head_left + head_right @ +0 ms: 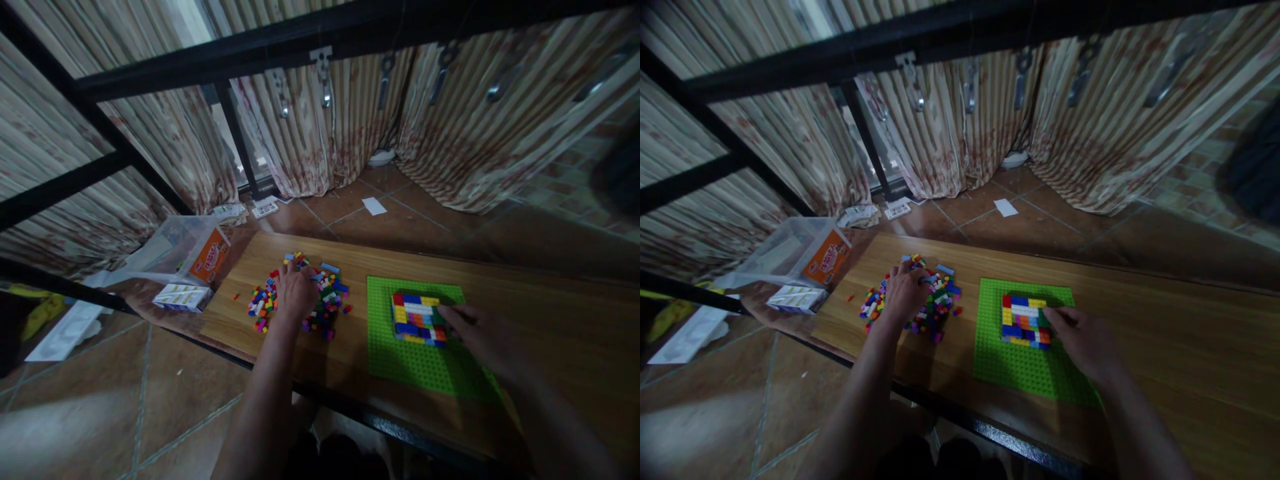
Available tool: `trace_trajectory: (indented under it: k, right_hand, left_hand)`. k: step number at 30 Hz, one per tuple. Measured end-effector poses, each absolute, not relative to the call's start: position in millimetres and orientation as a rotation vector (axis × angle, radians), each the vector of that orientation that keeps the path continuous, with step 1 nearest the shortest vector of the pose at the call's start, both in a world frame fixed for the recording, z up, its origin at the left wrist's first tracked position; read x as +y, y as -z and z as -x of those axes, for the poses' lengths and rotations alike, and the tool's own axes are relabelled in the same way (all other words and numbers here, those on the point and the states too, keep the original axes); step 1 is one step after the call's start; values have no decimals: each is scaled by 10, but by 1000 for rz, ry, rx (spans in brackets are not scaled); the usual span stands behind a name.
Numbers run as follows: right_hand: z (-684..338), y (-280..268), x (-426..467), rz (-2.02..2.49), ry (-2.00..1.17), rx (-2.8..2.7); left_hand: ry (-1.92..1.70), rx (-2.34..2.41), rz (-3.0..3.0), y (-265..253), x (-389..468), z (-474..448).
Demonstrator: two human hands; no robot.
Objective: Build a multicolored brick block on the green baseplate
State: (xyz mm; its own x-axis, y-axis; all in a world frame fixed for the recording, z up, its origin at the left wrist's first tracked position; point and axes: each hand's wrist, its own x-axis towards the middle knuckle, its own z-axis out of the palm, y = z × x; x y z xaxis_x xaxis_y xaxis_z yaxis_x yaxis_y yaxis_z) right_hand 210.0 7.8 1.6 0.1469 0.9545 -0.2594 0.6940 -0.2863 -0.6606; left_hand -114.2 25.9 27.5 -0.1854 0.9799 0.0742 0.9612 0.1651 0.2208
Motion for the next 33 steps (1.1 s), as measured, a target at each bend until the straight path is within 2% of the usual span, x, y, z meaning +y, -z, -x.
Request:
trace_trajectory:
  k: [20,23,27,33]
  right_hand:
    - [-2028,-23,69,2011,-834,-1600]
    - [-2022,-13,75,1971,-885,-1563]
    - [-2035,17,94,1909,-948,-1430]
    - [-2030,-6,98,1794,-873,-1258]
  left_hand:
    - [-417,2195,-2100,-185,263,1194]
    - [-533,2156,-2155,-164,314,1247]
    - [-898,1970,-2173,-220,375,1268]
    - [-1158,1553,-1679,-329,264,897]
